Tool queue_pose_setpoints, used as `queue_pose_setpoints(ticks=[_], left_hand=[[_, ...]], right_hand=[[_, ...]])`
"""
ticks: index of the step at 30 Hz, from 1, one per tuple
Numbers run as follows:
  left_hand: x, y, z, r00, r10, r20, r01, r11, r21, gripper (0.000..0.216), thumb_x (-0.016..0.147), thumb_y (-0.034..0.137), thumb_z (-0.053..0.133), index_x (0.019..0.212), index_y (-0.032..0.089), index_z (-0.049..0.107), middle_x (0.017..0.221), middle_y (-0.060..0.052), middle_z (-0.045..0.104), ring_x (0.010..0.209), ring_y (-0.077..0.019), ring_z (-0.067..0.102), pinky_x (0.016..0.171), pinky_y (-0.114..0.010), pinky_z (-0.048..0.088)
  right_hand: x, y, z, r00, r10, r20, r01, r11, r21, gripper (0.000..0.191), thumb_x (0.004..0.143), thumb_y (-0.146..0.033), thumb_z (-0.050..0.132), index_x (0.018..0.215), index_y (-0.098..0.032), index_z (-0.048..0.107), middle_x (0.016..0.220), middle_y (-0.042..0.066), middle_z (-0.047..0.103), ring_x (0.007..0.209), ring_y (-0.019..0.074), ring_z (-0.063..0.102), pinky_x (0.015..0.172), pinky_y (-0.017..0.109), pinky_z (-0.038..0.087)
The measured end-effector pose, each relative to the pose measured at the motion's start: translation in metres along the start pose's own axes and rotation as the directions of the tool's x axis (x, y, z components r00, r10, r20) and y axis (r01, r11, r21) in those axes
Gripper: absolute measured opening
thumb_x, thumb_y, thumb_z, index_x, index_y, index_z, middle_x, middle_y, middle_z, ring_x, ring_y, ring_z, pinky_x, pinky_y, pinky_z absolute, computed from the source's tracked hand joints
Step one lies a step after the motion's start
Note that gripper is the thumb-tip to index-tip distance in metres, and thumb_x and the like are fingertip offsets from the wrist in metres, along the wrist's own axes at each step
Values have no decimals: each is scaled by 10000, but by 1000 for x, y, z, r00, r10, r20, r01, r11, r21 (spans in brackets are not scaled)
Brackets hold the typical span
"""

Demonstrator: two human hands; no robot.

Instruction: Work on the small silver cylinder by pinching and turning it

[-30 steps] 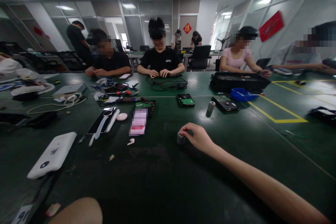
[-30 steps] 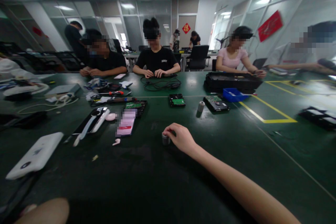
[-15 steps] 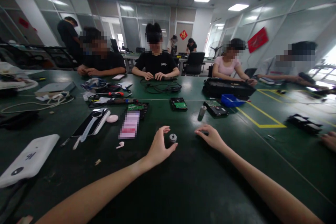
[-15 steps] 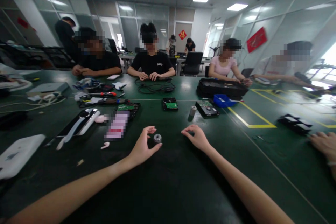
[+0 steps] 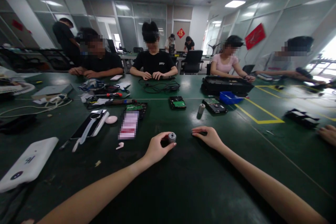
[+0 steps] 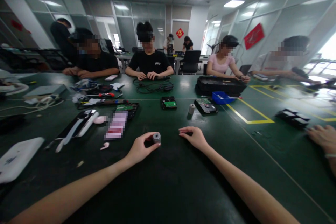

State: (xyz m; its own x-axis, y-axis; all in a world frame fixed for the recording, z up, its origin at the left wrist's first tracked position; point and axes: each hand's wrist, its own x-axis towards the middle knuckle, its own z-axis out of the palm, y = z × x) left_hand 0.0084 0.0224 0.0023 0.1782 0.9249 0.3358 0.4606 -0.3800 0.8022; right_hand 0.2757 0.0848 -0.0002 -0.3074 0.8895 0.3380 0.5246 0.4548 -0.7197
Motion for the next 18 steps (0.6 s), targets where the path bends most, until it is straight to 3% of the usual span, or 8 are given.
queue_pose_setpoints(ticks=[3, 8, 18], left_hand=[[0, 0, 0, 1000, -24, -5, 24, 1000, -20, 352, 740, 262, 720, 1083, 216, 656, 1047, -41, 700, 929, -211, 646, 835, -335, 506], [0, -1, 1, 999, -52, -17, 51, 997, -55, 335, 722, 259, 734, 1049, 220, 675, 1016, -30, 714, 905, -214, 655, 823, -323, 509], [0, -3, 2, 998, -54, -29, 52, 997, -59, 376, 719, 266, 737, 1079, 195, 653, 998, -43, 710, 892, -216, 654, 799, -323, 516]], right_hand=[[5, -32, 11, 998, 14, -53, -5, 986, 166, 238, 761, -345, 698, 919, -167, 683, 888, 65, 736, 839, 219, 704, 850, 393, 542], [15, -80, 40, 994, -108, 5, 99, 933, 346, 219, 764, -334, 698, 900, -172, 641, 898, 60, 725, 843, 189, 698, 827, 352, 554], [18, -81, 61, 990, -116, 83, 76, 923, 378, 134, 790, -285, 673, 820, -167, 616, 843, 39, 707, 829, 173, 680, 810, 333, 533]])
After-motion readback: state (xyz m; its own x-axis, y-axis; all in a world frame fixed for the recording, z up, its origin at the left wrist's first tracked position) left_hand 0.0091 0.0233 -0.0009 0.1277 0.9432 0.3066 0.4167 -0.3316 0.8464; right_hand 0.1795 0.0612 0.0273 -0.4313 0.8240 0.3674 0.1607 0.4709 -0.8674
